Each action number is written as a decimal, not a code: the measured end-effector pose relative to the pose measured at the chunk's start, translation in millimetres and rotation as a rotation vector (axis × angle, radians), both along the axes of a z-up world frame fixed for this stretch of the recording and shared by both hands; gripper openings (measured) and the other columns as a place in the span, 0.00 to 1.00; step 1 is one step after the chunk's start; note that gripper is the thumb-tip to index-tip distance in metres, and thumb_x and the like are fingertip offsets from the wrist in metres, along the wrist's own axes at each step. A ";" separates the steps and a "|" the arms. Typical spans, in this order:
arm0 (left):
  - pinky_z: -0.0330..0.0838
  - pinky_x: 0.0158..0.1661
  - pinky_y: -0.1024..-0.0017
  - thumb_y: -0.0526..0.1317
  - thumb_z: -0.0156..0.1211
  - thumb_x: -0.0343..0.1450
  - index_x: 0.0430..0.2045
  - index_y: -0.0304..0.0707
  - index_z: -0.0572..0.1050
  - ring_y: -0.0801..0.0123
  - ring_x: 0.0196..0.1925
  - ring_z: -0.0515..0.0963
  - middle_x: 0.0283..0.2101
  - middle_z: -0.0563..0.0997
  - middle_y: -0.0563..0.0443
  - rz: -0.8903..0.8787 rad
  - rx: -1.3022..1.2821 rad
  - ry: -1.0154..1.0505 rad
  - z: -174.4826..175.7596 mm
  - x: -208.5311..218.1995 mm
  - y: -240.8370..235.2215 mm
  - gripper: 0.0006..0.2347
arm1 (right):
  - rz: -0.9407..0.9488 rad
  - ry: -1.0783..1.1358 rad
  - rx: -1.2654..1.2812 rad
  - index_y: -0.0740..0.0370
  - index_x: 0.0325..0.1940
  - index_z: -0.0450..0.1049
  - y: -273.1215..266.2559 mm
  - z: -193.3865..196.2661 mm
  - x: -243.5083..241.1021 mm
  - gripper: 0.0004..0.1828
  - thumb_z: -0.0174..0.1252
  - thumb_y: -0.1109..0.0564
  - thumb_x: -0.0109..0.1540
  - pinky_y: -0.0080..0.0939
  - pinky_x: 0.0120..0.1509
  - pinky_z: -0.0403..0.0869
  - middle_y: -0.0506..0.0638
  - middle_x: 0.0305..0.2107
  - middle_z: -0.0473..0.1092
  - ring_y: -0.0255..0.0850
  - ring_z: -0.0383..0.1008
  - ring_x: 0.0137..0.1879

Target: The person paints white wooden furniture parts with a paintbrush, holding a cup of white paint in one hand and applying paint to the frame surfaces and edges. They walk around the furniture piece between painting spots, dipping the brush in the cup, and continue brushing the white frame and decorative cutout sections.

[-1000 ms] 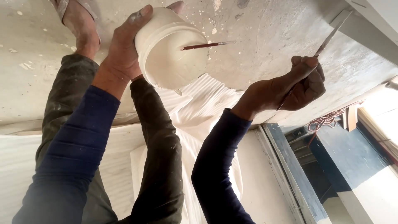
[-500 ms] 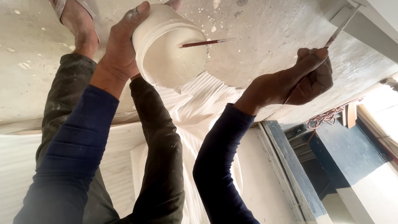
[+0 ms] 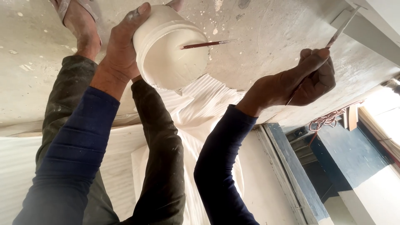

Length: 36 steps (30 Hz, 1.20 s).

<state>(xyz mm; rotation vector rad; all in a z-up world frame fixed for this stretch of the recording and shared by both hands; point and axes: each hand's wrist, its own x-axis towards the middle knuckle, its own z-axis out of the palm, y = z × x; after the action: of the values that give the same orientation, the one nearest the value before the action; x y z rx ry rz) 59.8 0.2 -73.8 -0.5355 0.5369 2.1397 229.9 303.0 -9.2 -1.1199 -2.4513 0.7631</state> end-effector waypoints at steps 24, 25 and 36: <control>0.81 0.57 0.67 0.55 0.61 0.78 0.71 0.20 0.61 0.63 0.55 0.83 0.62 0.75 0.36 0.042 0.092 -0.049 -2.1 -0.9 -4.5 0.35 | 0.010 0.289 0.196 0.62 0.37 0.68 -40.8 34.8 -129.6 0.16 0.54 0.50 0.75 0.26 0.45 0.74 0.49 0.29 0.70 0.30 0.70 0.32; 0.81 0.57 0.67 0.55 0.61 0.78 0.71 0.20 0.61 0.63 0.55 0.83 0.62 0.75 0.36 0.042 0.093 -0.050 -1.3 -1.1 -4.2 0.35 | 0.011 0.288 0.196 0.62 0.37 0.68 -35.6 31.2 -124.0 0.16 0.54 0.50 0.75 0.26 0.45 0.74 0.49 0.29 0.70 0.30 0.70 0.32; 0.82 0.56 0.65 0.56 0.60 0.77 0.69 0.22 0.63 0.62 0.54 0.83 0.62 0.77 0.36 0.021 0.043 -0.010 -1.2 -2.2 -4.4 0.34 | -0.003 0.327 0.188 0.66 0.42 0.73 -31.4 26.6 -115.0 0.15 0.54 0.51 0.73 0.28 0.49 0.75 0.50 0.32 0.74 0.30 0.73 0.38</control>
<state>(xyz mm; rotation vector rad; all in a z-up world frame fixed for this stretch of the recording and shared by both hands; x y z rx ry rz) 57.6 -4.2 -75.0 -0.5299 0.4804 2.1621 114.9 271.6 17.4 -0.8544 -2.1933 0.6416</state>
